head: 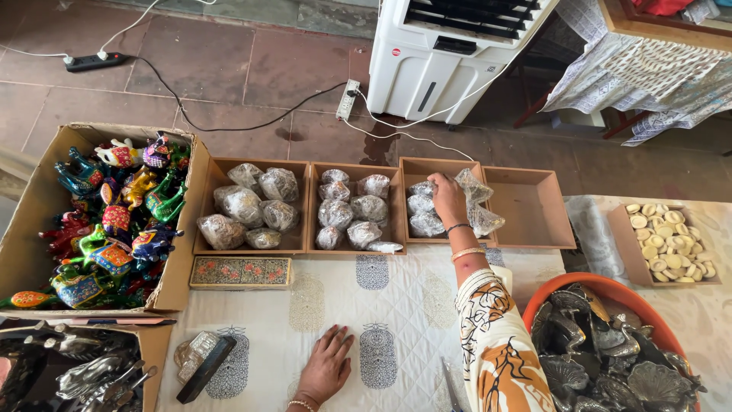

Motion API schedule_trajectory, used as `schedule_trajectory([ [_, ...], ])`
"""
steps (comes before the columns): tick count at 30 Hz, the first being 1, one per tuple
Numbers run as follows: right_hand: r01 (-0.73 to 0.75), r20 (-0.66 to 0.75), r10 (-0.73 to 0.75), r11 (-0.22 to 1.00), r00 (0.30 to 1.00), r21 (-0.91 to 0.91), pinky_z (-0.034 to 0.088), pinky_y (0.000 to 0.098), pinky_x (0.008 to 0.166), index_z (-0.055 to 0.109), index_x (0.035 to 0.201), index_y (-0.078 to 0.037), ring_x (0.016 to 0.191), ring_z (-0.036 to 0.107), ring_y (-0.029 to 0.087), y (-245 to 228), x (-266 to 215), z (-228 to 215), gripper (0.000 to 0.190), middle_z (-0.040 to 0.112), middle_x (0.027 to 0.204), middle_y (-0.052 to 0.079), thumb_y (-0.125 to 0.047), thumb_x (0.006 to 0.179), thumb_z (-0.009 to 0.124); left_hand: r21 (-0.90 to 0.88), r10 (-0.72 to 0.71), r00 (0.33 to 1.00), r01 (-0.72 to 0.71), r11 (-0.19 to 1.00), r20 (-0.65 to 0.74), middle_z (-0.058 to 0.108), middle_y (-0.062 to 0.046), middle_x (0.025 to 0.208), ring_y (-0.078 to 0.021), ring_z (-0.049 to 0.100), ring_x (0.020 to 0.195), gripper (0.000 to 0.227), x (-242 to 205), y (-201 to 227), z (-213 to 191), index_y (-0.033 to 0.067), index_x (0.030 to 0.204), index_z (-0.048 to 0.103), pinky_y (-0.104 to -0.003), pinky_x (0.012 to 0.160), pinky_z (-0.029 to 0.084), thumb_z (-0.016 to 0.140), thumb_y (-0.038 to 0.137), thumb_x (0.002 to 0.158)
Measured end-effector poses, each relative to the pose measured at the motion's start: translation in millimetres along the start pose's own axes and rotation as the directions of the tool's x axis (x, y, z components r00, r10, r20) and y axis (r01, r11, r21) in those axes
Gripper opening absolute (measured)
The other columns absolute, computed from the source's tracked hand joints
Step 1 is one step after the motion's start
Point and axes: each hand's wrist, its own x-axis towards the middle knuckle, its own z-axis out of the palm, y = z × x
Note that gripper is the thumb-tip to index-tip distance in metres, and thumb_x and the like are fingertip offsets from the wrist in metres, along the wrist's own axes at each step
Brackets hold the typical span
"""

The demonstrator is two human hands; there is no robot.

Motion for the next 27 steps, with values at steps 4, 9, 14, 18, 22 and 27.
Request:
schedule_trajectory([
  [4, -0.001, -0.028, 0.002, 1.0, 1.0, 0.02, 0.056, 0.0435, 0.085, 0.07, 0.109, -0.011, 0.101, 0.069, 0.032, -5, -4, -9, 0.028, 0.073, 0.109, 0.01, 0.004, 0.088, 0.061, 0.0, 0.002, 1.0, -0.002, 1.0, -0.006, 0.043, -0.016, 0.151, -0.0368, 0.032, 0.143, 0.053, 0, 0, 0, 0.005, 0.139, 0.053, -0.049, 0.115, 0.031, 0.062, 0.019, 0.089],
  [9, 0.041, -0.169, -0.017, 0.99, 0.985, 0.137, 0.058, 0.0386, 0.085, 0.069, 0.11, -0.008, 0.099, 0.071, 0.029, -33, -20, -42, 0.03, 0.073, 0.11, 0.011, 0.011, 0.089, 0.059, 0.004, -0.004, 1.0, 0.004, 1.0, -0.004, 0.045, -0.016, 0.15, -0.0368, 0.033, 0.143, 0.052, 0, 3, -2, 0.0052, 0.139, 0.054, -0.049, 0.115, 0.032, 0.061, 0.019, 0.089],
  [14, -0.038, -0.175, 0.101, 0.943, 0.979, 0.331, 0.061, 0.0339, 0.081, 0.069, 0.109, -0.01, 0.095, 0.072, 0.023, -53, -88, -46, 0.025, 0.074, 0.109, 0.008, 0.007, 0.095, 0.058, 0.02, 0.003, 1.0, -0.003, 1.0, -0.006, 0.045, -0.016, 0.15, -0.0368, 0.033, 0.143, 0.052, 0, 7, -9, 0.0046, 0.139, 0.054, -0.049, 0.114, 0.032, 0.061, 0.018, 0.089],
  [18, 0.055, -0.142, 0.002, 0.917, 0.99, 0.394, 0.057, 0.0377, 0.082, 0.069, 0.109, -0.007, 0.096, 0.069, 0.029, -80, -198, -63, 0.029, 0.07, 0.105, 0.012, 0.01, 0.09, 0.056, 0.001, 0.009, 0.999, -0.009, 1.0, -0.039, 0.047, -0.015, 0.15, -0.0363, 0.035, 0.143, 0.052, -3, 12, -11, 0.0061, 0.138, 0.055, -0.047, 0.116, 0.033, 0.061, 0.018, 0.088],
  [22, -0.029, -0.055, 0.049, 0.951, 0.997, 0.308, 0.055, 0.0399, 0.082, 0.069, 0.106, -0.008, 0.097, 0.065, 0.032, -81, -305, -91, 0.03, 0.067, 0.102, 0.013, 0.009, 0.085, 0.058, 0.057, 0.098, 0.993, -0.095, 0.994, -0.062, 0.047, -0.017, 0.15, -0.0376, 0.037, 0.141, 0.053, -2, -5, 10, 0.0038, 0.138, 0.054, -0.048, 0.114, 0.034, 0.062, 0.02, 0.088],
  [27, -0.016, -0.259, 0.027, 0.999, 0.966, 0.043, 0.05, 0.0448, 0.089, 0.069, 0.111, -0.008, 0.107, 0.062, 0.035, -27, -403, -140, 0.036, 0.068, 0.11, 0.015, 0.007, 0.08, 0.058, 0.126, 0.088, 0.99, -0.073, 0.989, -0.113, 0.048, -0.016, 0.149, -0.0369, 0.038, 0.141, 0.053, -1, 3, 8, 0.0058, 0.137, 0.055, -0.049, 0.116, 0.033, 0.062, 0.021, 0.087],
])
